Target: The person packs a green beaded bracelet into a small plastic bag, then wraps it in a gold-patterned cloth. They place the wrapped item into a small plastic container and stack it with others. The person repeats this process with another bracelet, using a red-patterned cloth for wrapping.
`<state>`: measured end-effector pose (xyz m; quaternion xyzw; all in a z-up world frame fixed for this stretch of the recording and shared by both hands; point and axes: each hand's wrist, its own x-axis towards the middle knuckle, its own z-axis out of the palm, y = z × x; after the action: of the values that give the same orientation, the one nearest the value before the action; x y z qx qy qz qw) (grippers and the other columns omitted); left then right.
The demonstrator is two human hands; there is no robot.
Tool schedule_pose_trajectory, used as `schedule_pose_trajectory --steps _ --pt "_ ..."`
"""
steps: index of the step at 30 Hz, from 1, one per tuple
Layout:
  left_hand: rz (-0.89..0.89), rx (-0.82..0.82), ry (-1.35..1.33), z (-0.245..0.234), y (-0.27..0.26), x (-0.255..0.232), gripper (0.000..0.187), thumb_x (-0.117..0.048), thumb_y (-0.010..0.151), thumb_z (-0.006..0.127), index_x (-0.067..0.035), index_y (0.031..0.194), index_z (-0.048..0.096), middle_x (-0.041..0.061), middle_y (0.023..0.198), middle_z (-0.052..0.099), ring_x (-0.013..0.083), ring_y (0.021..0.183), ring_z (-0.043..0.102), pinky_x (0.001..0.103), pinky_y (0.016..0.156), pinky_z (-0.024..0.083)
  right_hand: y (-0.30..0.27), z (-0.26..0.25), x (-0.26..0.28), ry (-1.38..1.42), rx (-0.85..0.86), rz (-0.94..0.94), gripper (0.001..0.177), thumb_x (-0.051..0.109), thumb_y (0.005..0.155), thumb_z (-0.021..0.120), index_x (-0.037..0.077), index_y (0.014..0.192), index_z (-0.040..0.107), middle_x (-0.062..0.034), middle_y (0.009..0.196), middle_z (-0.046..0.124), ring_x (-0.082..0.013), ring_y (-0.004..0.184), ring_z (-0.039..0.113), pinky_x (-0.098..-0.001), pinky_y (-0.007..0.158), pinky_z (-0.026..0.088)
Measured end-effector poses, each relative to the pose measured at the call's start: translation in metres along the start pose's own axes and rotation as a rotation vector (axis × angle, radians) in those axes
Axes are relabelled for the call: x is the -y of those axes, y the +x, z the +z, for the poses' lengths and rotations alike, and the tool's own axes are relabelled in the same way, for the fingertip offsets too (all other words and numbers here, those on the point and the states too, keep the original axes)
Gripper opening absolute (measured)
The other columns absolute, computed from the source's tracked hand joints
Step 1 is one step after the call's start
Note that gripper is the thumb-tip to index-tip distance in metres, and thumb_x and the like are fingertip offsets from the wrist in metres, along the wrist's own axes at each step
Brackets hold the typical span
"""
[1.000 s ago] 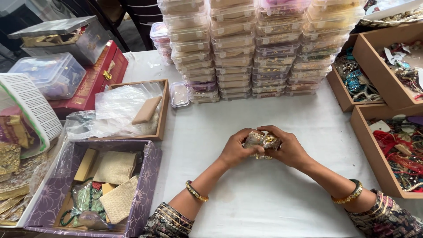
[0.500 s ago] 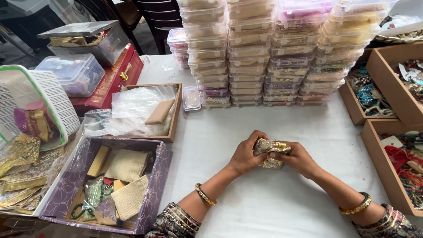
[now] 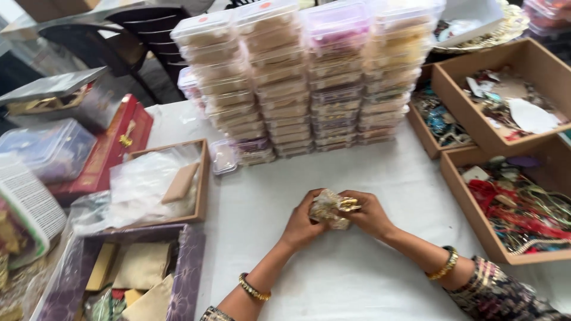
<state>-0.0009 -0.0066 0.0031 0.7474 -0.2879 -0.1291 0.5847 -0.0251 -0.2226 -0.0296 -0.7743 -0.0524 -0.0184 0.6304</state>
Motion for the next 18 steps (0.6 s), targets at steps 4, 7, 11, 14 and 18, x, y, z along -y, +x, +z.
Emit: schedule_pose_trajectory --steps 4,7,11,14,18 --pt "0.074 -0.046 -0.097 -0.001 0.004 0.012 0.064 -0.008 0.080 0.080 -0.011 0.139 0.056 0.003 0.110 0.073 0.0132 0.101 0.070 0.031 0.090 0.058 -0.005 -0.001 0.022 -0.080 -0.002 -0.109 0.023 0.004 0.083 0.081 0.000 0.105 0.076 -0.0052 0.092 0.080 -0.0085 0.081 0.072 -0.0268 0.071 0.061" --pt "-0.076 -0.139 -0.121 -0.008 0.002 0.017 0.059 -0.008 0.080 0.082 -0.011 0.135 0.059 0.003 0.099 0.071 0.0113 0.091 0.070 0.030 0.082 0.061 0.000 -0.008 0.023 -0.176 -0.006 -0.078 0.023 0.004 0.079 0.083 0.001 0.100 0.075 -0.0051 0.087 0.078 -0.0085 0.078 0.072 -0.0264 0.069 0.062" --pt "0.034 -0.197 -0.047 -0.008 -0.003 0.016 0.037 -0.018 0.096 0.077 -0.007 0.129 0.067 0.005 0.108 0.075 0.0138 0.097 0.071 0.031 0.088 0.061 -0.002 -0.009 0.024 -0.059 -0.029 -0.056 0.021 -0.001 0.080 0.081 0.002 0.100 0.075 -0.0028 0.089 0.078 -0.0092 0.081 0.071 -0.0274 0.072 0.061" --pt "-0.171 -0.157 -0.346 -0.010 -0.002 -0.007 0.044 -0.036 0.099 0.065 -0.011 0.135 0.060 0.005 0.108 0.073 0.0150 0.096 0.072 0.033 0.085 0.062 -0.007 -0.006 0.029 -0.127 -0.091 -0.256 0.018 -0.003 0.080 0.080 0.005 0.094 0.074 -0.0030 0.097 0.077 -0.0131 0.091 0.072 -0.0296 0.077 0.061" --pt "-0.469 0.073 -0.915 -0.012 0.000 -0.013 0.061 -0.047 0.095 0.056 -0.006 0.139 0.054 0.011 0.112 0.074 0.0186 0.098 0.075 0.037 0.084 0.066 -0.013 -0.002 0.049 -0.293 -0.091 -0.618 0.025 -0.002 0.068 0.087 0.010 0.085 0.073 -0.0021 0.112 0.072 -0.0203 0.112 0.065 -0.0329 0.089 0.061"
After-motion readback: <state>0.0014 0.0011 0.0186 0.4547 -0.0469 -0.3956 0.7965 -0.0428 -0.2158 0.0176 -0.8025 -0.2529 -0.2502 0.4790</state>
